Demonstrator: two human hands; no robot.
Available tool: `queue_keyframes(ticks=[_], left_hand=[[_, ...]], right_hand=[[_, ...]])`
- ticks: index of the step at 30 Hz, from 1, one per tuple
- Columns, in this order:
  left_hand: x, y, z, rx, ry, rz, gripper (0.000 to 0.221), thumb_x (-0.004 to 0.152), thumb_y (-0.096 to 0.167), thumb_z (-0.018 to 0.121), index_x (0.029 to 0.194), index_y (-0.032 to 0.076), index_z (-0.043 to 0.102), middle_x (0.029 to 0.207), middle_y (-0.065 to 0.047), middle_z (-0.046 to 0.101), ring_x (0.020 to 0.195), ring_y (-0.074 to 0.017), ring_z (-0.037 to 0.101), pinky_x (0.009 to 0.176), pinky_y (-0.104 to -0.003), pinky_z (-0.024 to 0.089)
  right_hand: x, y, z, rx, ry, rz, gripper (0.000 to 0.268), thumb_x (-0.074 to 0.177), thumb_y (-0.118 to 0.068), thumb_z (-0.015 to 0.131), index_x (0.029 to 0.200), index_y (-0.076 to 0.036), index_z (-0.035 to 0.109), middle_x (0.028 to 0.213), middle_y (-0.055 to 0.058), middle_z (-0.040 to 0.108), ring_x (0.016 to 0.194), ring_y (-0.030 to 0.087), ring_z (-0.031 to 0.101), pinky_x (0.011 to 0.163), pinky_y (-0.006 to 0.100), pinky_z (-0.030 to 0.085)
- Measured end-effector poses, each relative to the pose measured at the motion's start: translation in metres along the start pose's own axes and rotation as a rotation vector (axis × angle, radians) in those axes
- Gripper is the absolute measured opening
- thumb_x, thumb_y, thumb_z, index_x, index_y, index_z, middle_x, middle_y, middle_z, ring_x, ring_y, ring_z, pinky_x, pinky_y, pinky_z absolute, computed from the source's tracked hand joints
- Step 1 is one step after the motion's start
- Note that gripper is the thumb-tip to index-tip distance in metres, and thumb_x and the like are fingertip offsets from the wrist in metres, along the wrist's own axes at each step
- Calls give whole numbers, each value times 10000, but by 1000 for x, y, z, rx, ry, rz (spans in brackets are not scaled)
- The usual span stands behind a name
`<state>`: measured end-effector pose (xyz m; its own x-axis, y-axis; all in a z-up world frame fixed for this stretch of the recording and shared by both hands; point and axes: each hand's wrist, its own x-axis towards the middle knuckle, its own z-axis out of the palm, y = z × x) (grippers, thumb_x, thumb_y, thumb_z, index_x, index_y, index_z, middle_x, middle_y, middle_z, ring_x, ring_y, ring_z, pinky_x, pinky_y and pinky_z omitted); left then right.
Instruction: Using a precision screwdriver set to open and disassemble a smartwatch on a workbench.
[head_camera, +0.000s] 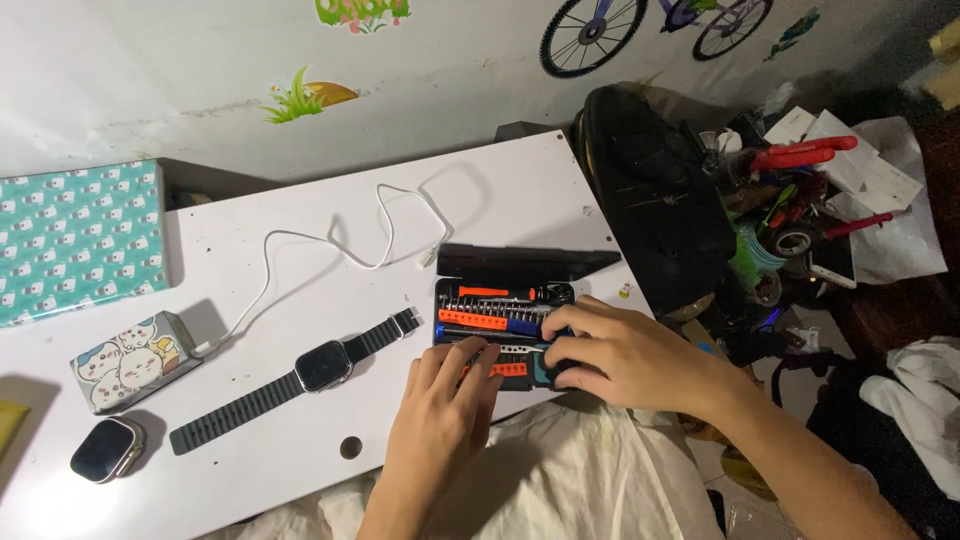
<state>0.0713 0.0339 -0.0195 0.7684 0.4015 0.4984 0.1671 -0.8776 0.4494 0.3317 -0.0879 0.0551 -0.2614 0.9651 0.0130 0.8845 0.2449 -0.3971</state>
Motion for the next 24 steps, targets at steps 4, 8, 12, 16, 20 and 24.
queue_keyframes(ticks=[4, 8, 12, 16, 20, 24], left_hand=[[0, -1, 0, -7, -5, 0, 387, 1099, 132, 723, 1464, 11, 674, 1383, -134, 698, 1075, -348, 627, 907, -472, 544], [-5, -4, 6, -33, -48, -59, 658, 1152, 224, 672, 1713, -10, 419, 1246, -130, 697, 1048, -356, 592, 896, -471, 514], [-3, -7, 10, -86, 8, -96, 943, 1077, 204, 804, 1778, -62, 232, 1427, -153, 761, 1114, -368, 628, 924, -462, 530], [8, -6, 0, -99, -38, -119, 985, 1052, 217, 829, 1752, -124, 226, 1507, -256, 659, 1018, -393, 588, 949, -471, 537], [16, -6, -4, -144, -100, -184, 1048, 1002, 204, 847, 1770, -95, 200, 1502, -242, 671, 1068, -413, 599, 969, -489, 540], [22, -4, -12, -182, -141, -220, 1122, 970, 195, 858, 1798, -37, 138, 1578, -209, 639, 1196, -409, 630, 1004, -494, 571]], right_hand=[[-8, 8, 0, 185, -3, 114, 150, 1036, -214, 851, 1051, -140, 722, 1191, -6, 725, 1065, 198, 707, 911, 376, 586], [-27, 26, -1, 392, 83, 294, 140, 998, -89, 820, 1127, -118, 774, 995, 25, 830, 868, 151, 810, 800, 266, 738], [-36, 34, -5, 191, 78, 504, 166, 1040, -233, 774, 1149, -116, 818, 1139, 36, 839, 1060, 196, 799, 875, 358, 630], [-41, 41, 15, 38, 121, 404, 182, 1035, -207, 780, 1176, -109, 842, 1218, 32, 766, 1348, 236, 668, 1102, 428, 585], [-27, 24, 21, -164, 235, -41, 177, 982, -104, 875, 1153, -62, 854, 1035, 69, 733, 905, 171, 692, 779, 263, 666], [-7, 2, 19, -278, 7, -141, 263, 985, 14, 765, 1191, -143, 817, 966, 56, 638, 813, 258, 678, 699, 447, 635]])
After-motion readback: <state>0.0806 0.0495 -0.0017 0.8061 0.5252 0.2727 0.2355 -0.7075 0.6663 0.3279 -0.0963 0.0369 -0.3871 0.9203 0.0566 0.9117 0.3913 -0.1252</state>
